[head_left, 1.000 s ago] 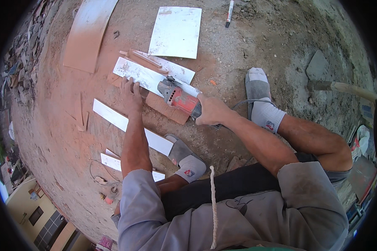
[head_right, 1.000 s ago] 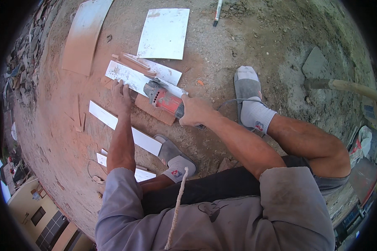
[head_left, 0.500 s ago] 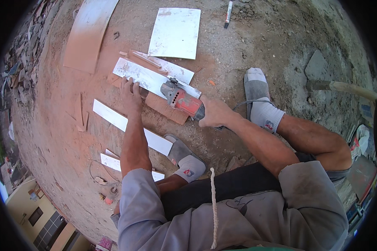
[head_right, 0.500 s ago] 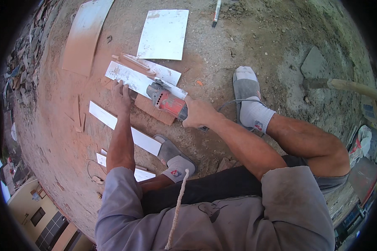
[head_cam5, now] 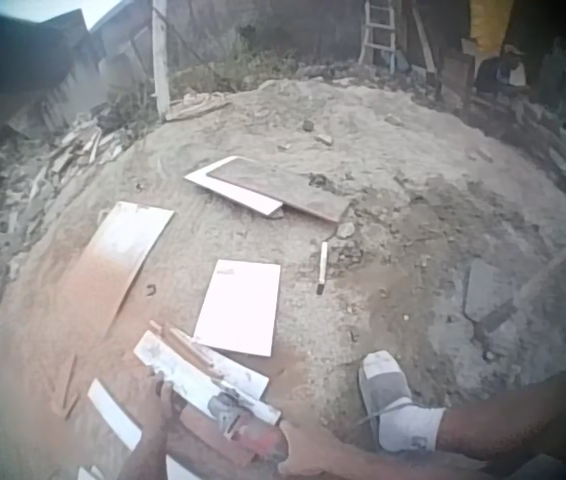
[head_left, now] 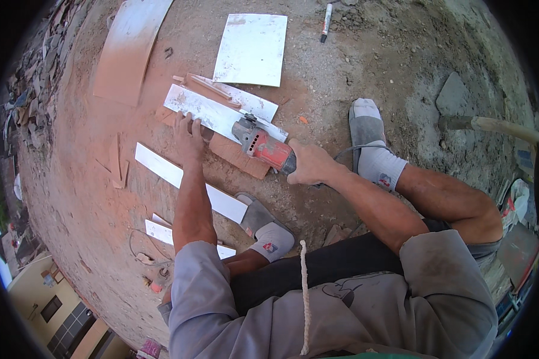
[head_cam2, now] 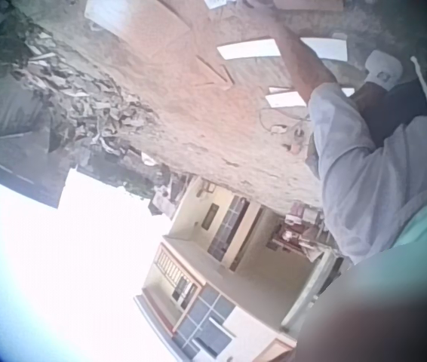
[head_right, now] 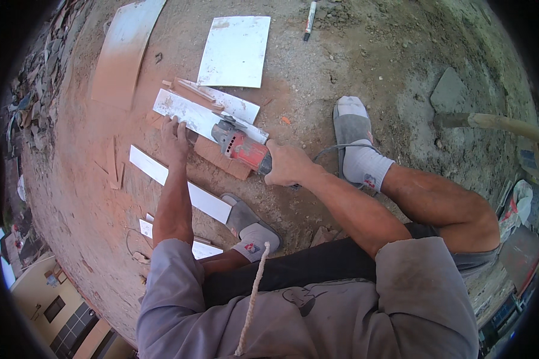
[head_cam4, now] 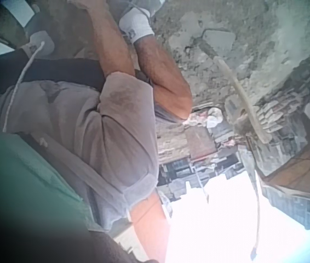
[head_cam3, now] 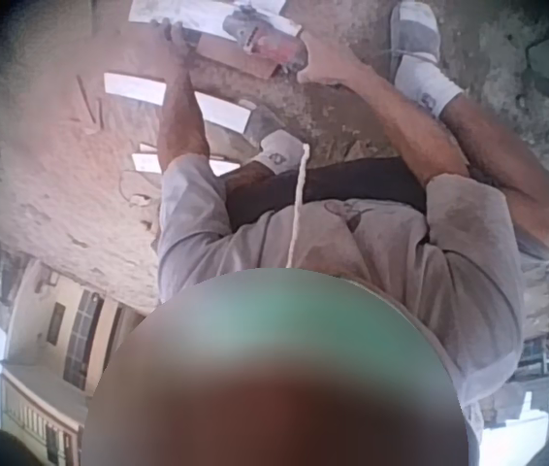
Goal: Use an angle grinder to cut pieces of tile on the ground.
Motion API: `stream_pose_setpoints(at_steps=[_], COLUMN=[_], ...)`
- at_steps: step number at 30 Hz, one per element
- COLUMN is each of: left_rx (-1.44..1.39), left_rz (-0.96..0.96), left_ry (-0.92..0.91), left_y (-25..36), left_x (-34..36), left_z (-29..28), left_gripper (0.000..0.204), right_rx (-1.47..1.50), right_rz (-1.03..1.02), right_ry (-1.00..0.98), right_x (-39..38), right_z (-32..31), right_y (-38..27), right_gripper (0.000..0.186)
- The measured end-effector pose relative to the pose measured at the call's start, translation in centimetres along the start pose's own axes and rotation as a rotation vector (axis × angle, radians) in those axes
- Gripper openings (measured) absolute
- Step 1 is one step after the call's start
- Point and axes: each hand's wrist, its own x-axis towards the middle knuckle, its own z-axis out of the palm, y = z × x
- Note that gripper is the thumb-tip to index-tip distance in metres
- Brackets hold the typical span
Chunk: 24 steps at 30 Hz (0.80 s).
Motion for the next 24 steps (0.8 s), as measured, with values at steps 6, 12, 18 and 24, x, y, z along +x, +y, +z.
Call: stream_pose_setpoints(at_steps=[6, 12, 18, 24], left_rx=[0.063, 0.068, -0.048, 0.001], left_rz=[-0.057, -0.139, -0.109, -0.089], left_ry=[-0.058, -0.083, -0.044, -0.133], left_y=[1.6, 2.7, 2.0, 2.4], left_x=[-0.2, -1.1, -2.2, -4.2], left_z=[-0.4, 0.7, 1.7, 1.7], left_gripper=[0.049, 0.065, 0.07, 0.08], right_rx=[0.028, 0.043, 0.054, 0.079], right_rz=[-0.048, -0.031, -0.038, -0.046], right_ry=[0.056, 0.045, 0.011, 0.004], right_x=[-0.3, 0.4, 1.2, 2.3], right_z=[-1.0, -2.1, -1.5, -0.8], right_y=[-1.3, -2.9, -2.7, -2.3], right_gripper=[0.072, 0.067, 0.066, 0.064])
